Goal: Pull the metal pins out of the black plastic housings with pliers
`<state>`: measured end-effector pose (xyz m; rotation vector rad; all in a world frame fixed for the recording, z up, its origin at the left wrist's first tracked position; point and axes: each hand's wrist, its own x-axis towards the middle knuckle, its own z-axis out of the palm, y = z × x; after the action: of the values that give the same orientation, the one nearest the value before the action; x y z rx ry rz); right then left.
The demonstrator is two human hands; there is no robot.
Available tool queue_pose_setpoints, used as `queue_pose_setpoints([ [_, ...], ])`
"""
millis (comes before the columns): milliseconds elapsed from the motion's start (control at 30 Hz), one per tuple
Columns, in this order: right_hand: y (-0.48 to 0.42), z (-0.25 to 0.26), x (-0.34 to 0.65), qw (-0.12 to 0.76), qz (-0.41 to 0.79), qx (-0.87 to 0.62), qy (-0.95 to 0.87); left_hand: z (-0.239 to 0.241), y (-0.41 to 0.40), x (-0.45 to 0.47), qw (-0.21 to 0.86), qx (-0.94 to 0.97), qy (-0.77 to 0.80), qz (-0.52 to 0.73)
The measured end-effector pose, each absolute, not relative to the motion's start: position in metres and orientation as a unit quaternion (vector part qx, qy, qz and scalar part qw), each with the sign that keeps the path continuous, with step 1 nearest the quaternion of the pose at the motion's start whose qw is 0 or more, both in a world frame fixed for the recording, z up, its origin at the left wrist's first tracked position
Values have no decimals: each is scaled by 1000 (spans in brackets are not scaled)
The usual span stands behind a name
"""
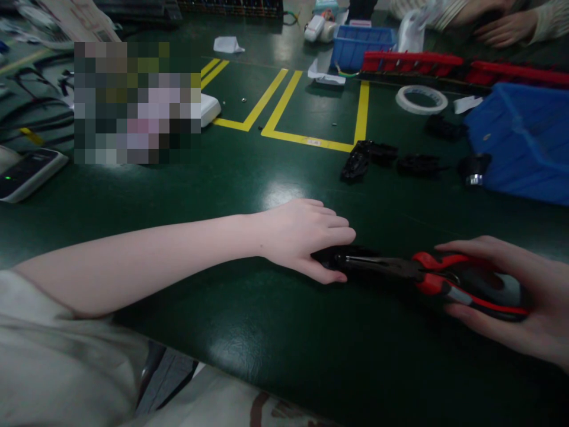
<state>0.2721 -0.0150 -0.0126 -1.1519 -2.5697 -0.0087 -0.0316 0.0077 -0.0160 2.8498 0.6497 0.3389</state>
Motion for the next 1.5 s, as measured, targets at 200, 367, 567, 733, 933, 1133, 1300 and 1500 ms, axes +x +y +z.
queue_pose_setpoints([
  [200,-13,-10,274,158,-2,-408,-899,-16,8,-32,90,965,214,122],
  [367,-18,-14,268,169,31,-415,-893,-17,8,-32,88,965,212,127],
  [567,-20,-16,265,174,52,-439,-880,-16,8,-32,92,966,207,123],
  [733,-19,-16,268,168,49,-429,-886,-17,8,-32,93,965,205,132],
  [933,-18,-16,273,167,54,-430,-886,-18,7,-32,105,961,218,135],
  [1133,-17,-19,280,162,65,-435,-884,-18,7,-32,93,963,211,141],
  [1300,-14,-21,287,151,50,-435,-886,-18,7,-31,88,964,215,133],
  [1500,-9,-26,296,146,53,-427,-891,-18,7,-32,91,964,208,137],
])
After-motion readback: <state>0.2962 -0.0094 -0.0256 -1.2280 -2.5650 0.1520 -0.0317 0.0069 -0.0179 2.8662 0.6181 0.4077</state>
